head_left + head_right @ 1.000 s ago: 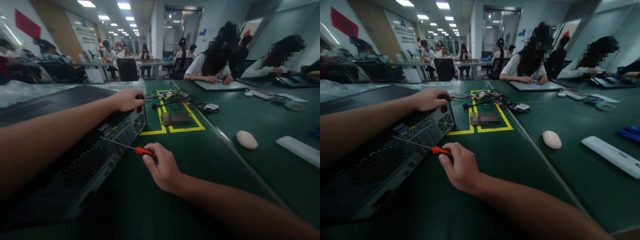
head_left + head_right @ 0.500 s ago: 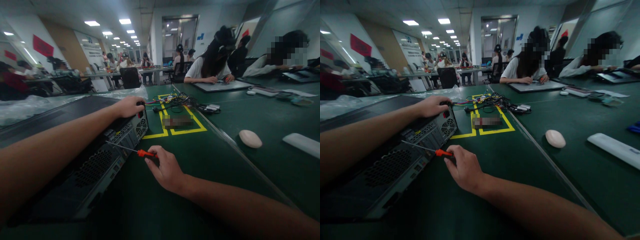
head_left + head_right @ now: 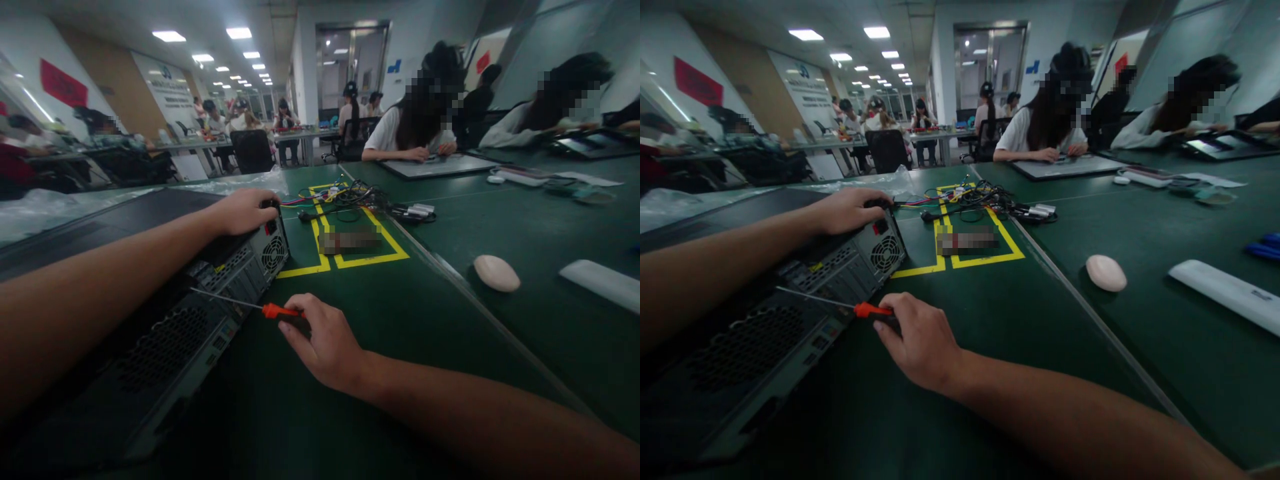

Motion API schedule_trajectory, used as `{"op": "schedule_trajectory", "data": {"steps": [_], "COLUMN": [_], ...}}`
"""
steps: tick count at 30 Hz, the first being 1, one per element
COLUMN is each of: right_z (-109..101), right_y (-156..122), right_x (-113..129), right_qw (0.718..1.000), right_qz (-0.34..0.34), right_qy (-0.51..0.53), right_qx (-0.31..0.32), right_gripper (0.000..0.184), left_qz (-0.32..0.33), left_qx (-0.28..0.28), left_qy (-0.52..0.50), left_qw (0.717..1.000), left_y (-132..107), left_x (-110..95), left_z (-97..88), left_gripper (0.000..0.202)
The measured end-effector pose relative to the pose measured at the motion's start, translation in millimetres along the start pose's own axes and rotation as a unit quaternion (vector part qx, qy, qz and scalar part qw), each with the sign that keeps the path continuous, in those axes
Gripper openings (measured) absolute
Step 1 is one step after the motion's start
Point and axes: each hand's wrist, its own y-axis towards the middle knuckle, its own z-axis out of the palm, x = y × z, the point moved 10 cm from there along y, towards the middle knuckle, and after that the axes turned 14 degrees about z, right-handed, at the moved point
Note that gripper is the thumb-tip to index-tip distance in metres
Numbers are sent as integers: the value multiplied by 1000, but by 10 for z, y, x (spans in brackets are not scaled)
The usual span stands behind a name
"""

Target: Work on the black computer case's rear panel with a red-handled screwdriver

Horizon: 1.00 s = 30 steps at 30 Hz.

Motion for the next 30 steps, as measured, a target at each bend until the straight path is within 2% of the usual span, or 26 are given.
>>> {"op": "schedule_trajectory", "data": {"steps": [30], "right_z": [4], "right_y": [3], "right_x": [32], "right_qw": [1000], "right_qz": [6], "right_qy": [7], "right_qx": [19], "right_gripper": [21], "left_qz": [-4], "left_qx": [-2], "left_qy": [4], "left_qw": [1000], "left_y": [6], "left_x": [28], "left_z": [8], "left_gripper": [61]}}
